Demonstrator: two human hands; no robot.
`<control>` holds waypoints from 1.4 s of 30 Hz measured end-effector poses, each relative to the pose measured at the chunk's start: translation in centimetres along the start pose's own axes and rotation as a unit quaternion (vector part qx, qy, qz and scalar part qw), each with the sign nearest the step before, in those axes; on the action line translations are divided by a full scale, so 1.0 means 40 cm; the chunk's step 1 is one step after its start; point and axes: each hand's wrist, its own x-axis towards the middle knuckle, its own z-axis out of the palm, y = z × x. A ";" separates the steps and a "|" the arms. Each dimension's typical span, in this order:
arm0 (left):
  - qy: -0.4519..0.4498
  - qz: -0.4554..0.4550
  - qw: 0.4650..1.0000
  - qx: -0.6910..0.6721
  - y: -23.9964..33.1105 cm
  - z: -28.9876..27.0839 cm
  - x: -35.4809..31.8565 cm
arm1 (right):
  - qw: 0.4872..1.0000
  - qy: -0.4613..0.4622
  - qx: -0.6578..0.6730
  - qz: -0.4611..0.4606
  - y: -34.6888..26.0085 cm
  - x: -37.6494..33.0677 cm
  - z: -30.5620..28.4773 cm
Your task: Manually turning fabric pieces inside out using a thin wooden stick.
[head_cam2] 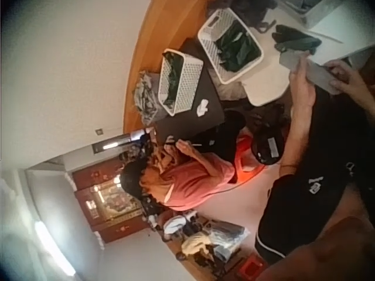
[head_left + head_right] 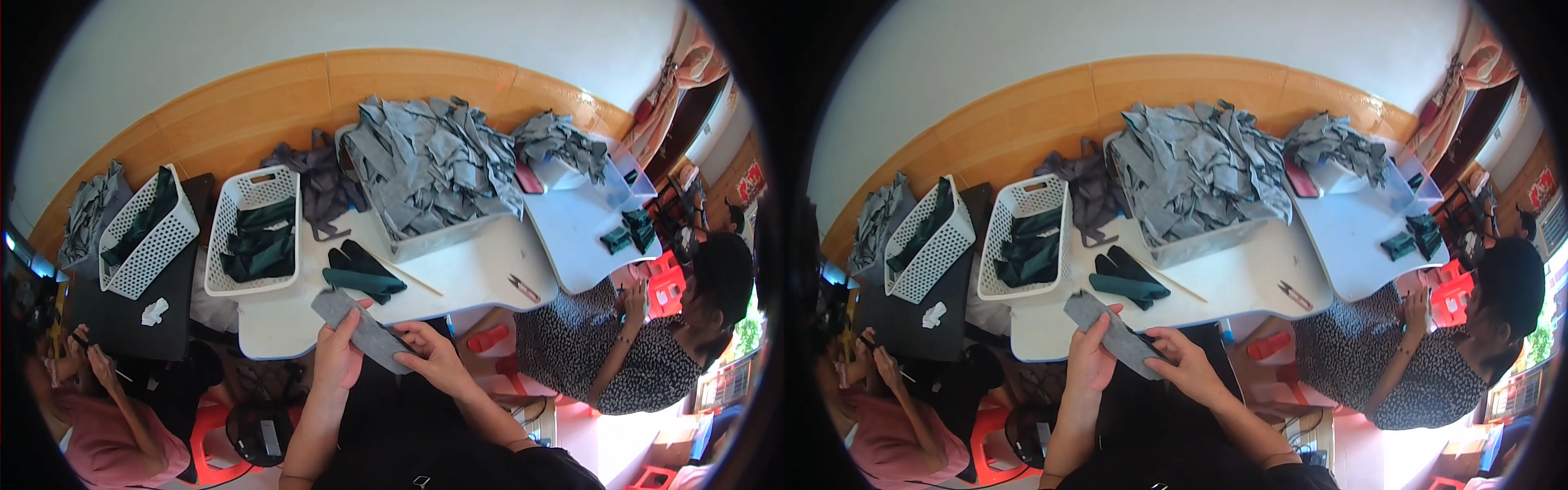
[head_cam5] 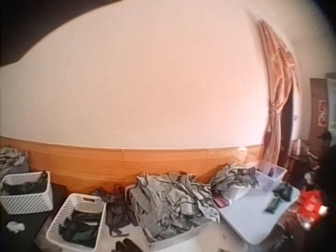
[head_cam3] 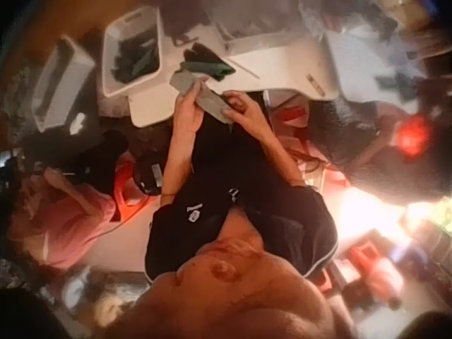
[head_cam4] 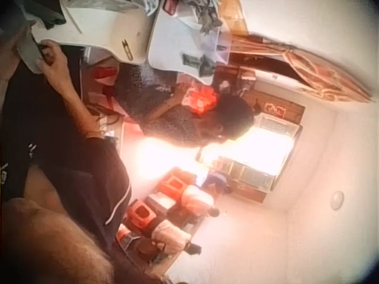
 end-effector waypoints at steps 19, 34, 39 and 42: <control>-0.060 -0.035 0.990 0.122 -0.036 -0.062 -0.021 | 0.990 -0.113 0.065 0.058 0.060 0.069 -0.006; 0.022 0.160 0.908 0.388 -0.071 -0.053 -0.090 | 0.993 0.038 0.093 0.055 0.098 0.069 0.027; 0.003 0.046 0.967 0.252 -0.079 -0.076 -0.061 | 0.984 0.019 0.168 0.061 0.110 0.072 0.027; -0.013 0.022 0.973 0.229 -0.090 -0.093 -0.052 | 0.985 0.019 0.158 0.069 0.117 0.072 0.022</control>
